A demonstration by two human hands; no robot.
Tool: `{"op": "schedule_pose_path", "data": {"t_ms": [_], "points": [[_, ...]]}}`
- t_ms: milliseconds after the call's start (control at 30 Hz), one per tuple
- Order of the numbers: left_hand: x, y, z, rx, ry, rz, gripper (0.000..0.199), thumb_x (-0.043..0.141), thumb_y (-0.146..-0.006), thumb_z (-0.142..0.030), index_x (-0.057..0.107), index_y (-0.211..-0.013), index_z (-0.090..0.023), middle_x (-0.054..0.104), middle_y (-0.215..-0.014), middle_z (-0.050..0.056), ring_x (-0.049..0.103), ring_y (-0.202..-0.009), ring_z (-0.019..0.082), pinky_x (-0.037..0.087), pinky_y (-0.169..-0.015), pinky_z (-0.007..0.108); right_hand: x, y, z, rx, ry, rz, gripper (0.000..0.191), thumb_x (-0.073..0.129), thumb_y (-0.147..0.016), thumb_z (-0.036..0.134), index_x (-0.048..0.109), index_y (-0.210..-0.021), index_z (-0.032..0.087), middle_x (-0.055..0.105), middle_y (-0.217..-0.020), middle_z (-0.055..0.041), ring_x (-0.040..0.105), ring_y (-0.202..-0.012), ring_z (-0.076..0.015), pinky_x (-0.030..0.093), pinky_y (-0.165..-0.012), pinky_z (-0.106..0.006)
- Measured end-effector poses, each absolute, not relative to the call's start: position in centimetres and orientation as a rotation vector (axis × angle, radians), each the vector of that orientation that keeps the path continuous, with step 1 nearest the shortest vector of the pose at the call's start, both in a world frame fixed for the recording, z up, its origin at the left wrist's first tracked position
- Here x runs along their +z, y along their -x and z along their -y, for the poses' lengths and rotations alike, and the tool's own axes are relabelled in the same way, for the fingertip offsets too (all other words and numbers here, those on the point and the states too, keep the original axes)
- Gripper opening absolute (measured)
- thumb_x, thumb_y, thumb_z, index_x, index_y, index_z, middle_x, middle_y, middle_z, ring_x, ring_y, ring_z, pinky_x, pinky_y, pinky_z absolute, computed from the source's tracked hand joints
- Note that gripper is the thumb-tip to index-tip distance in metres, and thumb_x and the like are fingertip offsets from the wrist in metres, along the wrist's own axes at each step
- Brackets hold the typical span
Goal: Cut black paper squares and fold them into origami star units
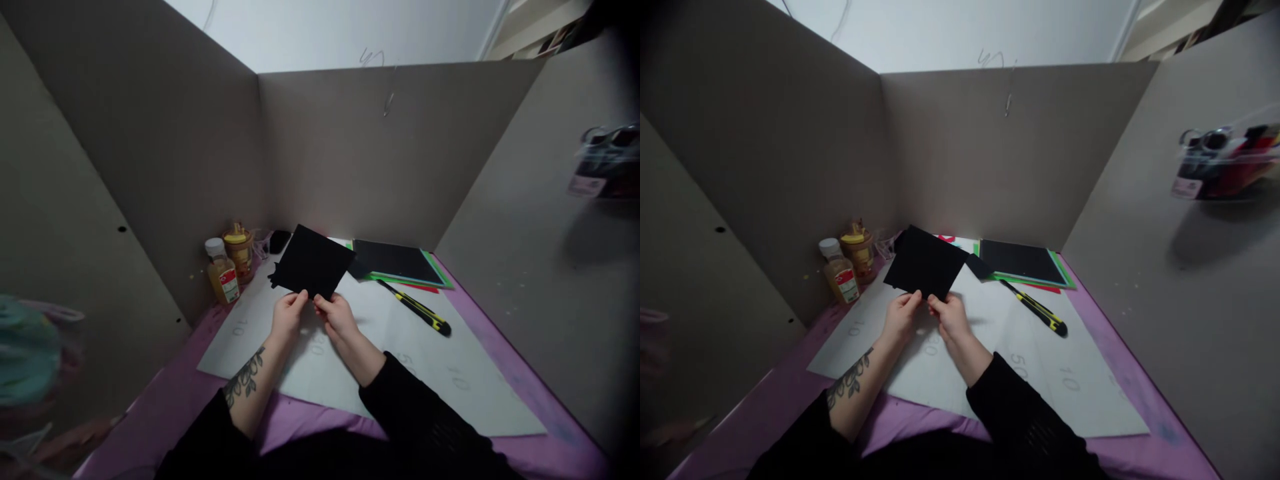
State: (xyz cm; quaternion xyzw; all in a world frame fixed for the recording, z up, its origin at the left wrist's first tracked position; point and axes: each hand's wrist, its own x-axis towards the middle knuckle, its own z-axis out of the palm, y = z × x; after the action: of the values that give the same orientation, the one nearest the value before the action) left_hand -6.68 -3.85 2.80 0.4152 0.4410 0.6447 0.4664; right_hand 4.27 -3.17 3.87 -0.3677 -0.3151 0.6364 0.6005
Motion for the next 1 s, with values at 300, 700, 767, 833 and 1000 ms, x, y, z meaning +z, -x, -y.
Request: {"op": "schedule_pose_path", "data": {"t_ms": [300,700,767,833,1000], "points": [[4.0,8.7,2.9,1.962,-0.630,-0.852,0.026,0.076,-0.063,-0.037,0.063,-0.061,-0.015,0.062,-0.061,-0.002,0.059,-0.065,0.011,0.047,-0.072,0.025,3.6,-4.8,3.2,1.497,0.955,0.759,0.037,0.083,-0.042,0.032,0.056,-0.060,0.015,0.054,-0.049,0.0030,0.042,-0.044,-0.0072,0.031,-0.043,-0.022],[4.3,10.8,2.9,1.327,-0.641,-0.735,0.063,0.054,-0.070,-0.072,0.066,-0.100,-0.018,0.070,-0.100,0.015,0.064,-0.097,0.030,0.052,-0.080,0.046,3.5,-8.3,1.8,1.572,1.046,1.026,0.030,0.079,-0.051,0.031,0.055,-0.060,0.016,0.054,-0.049,0.0029,0.042,-0.042,-0.0074,0.029,-0.042,-0.022],[4.3,10.7,3.3,1.267,-0.731,-0.770,0.056,0.068,-0.066,-0.061,0.066,-0.100,-0.016,0.070,-0.101,0.014,0.064,-0.097,0.030,0.051,-0.083,0.044,3.5,-9.1,1.4,1.536,1.122,1.119,0.028,0.077,-0.053,0.030,0.054,-0.058,0.016,0.050,-0.045,0.0042,0.039,-0.040,-0.0068,0.026,-0.041,-0.022],[4.2,10.5,3.5,1.251,-0.820,-0.808,0.051,0.081,-0.059,-0.040,0.067,-0.101,-0.015,0.071,-0.101,0.013,0.065,-0.096,0.029,0.050,-0.086,0.041,3.6,-9.8,1.0,1.458,1.159,1.150,0.027,0.077,-0.054,0.029,0.053,-0.057,0.016,0.048,-0.043,0.0055,0.037,-0.039,-0.0064,0.023,-0.041,-0.022],[4.0,9.0,3.4,1.404,-0.806,-0.824,0.049,0.085,-0.053,-0.029,0.067,-0.095,-0.012,0.072,-0.098,0.014,0.066,-0.094,0.028,0.046,-0.092,0.041,4.2,-9.2,1.3,1.364,1.005,0.942,0.030,0.078,-0.054,0.033,0.053,-0.062,0.018,0.049,-0.047,0.0071,0.038,-0.043,-0.0065,0.027,-0.044,-0.022]]}}
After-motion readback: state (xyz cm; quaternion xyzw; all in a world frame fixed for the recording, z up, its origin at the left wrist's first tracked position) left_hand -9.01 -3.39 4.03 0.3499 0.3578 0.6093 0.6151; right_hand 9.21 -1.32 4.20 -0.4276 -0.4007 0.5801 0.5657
